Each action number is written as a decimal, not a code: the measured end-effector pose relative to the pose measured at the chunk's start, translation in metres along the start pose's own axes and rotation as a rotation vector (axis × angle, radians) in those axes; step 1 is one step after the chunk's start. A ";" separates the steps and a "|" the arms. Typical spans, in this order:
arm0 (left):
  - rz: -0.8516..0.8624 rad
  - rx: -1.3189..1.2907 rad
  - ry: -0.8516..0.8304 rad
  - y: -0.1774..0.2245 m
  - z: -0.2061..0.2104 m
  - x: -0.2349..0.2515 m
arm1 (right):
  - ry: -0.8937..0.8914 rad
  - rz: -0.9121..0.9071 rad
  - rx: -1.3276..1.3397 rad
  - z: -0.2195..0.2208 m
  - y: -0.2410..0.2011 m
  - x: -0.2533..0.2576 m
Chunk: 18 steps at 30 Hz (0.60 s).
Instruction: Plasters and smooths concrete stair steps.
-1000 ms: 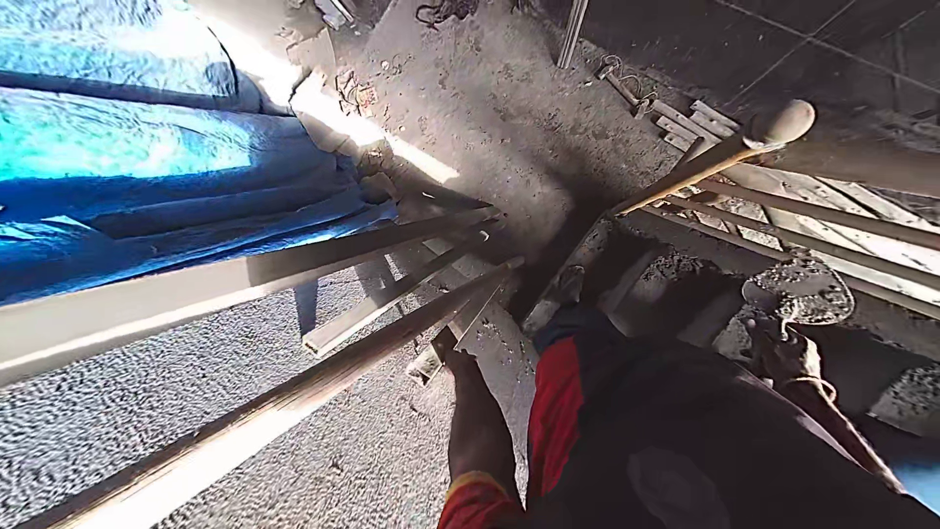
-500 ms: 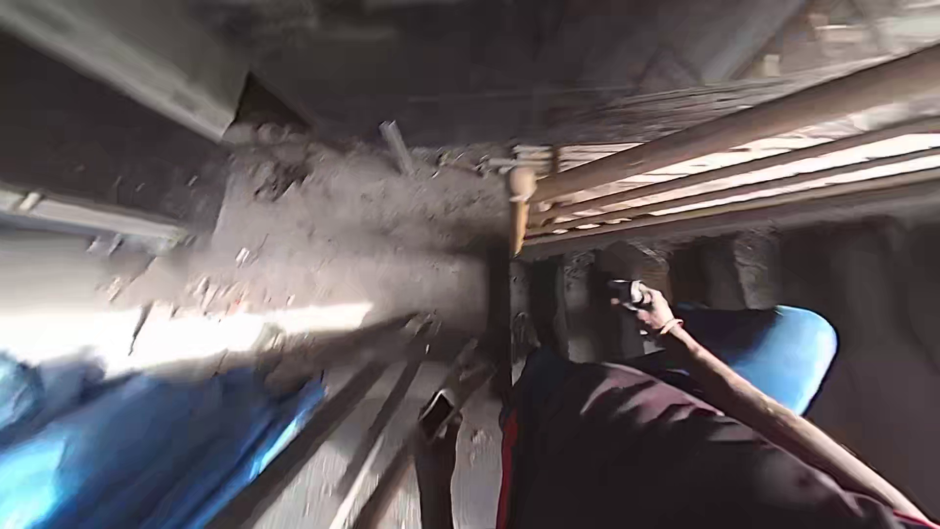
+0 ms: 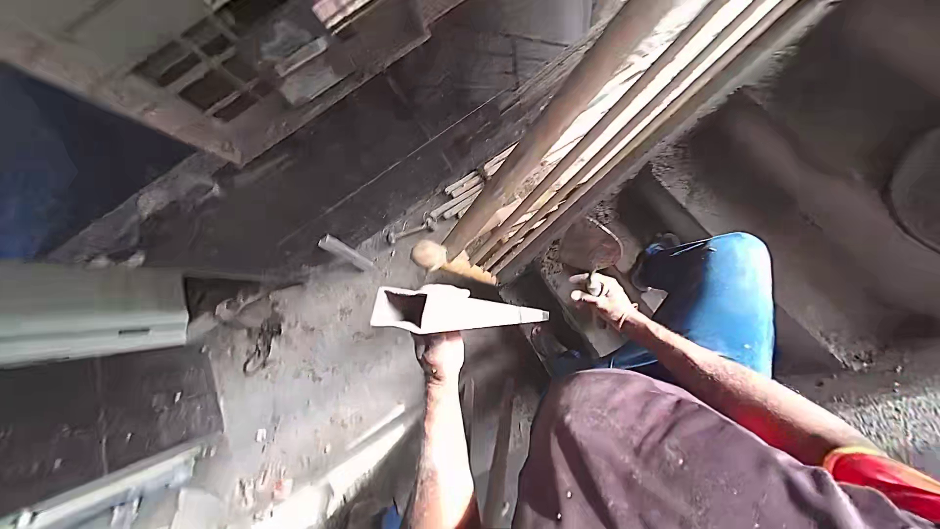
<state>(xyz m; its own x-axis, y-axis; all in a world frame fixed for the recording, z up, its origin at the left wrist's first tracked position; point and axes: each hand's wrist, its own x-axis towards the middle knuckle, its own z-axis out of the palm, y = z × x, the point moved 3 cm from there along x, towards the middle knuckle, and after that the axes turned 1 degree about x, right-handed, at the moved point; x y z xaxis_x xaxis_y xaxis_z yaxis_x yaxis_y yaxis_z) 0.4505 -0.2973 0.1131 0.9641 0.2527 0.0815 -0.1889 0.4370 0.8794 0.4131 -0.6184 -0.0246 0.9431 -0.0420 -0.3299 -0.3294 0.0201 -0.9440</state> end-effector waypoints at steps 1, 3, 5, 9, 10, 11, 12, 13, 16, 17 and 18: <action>0.004 0.002 -0.037 0.004 0.020 0.010 | 0.009 -0.045 -0.030 0.001 -0.009 -0.004; 0.031 0.026 -0.131 0.007 0.072 0.028 | 0.004 -0.176 -0.051 0.004 -0.026 -0.005; 0.049 0.076 -0.210 0.008 0.122 0.035 | -0.005 -0.225 -0.030 0.012 -0.031 -0.007; -0.009 0.186 -0.372 0.008 0.216 0.045 | 0.165 -0.249 0.170 0.026 -0.049 -0.011; -0.022 0.215 -0.386 0.010 0.243 0.042 | 0.234 -0.282 0.236 0.022 -0.053 -0.013; -0.031 0.266 -0.413 0.012 0.268 0.037 | 0.291 -0.327 0.311 0.018 -0.054 -0.013; -0.043 0.328 -0.469 0.014 0.291 0.032 | 0.328 -0.378 0.374 0.013 -0.057 -0.012; -0.042 0.392 -0.566 0.017 0.313 0.030 | 0.355 -0.410 0.404 0.005 -0.062 -0.009; 0.049 0.635 -0.927 0.013 0.358 0.031 | 0.388 -0.442 0.551 -0.025 -0.063 -0.004; 0.089 0.678 -1.068 0.008 0.365 0.036 | 0.389 -0.469 0.637 -0.035 -0.063 -0.002; 0.148 0.723 -1.201 0.002 0.369 0.039 | 0.396 -0.495 0.715 -0.045 -0.064 -0.001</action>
<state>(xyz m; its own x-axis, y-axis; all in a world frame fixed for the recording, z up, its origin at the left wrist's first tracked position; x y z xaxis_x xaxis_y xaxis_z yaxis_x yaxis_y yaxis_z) 0.5566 -0.6051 0.2910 0.5826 -0.7835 0.2158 -0.5188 -0.1542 0.8409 0.4307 -0.6646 0.0358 0.8406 -0.5416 0.0045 0.3328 0.5099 -0.7932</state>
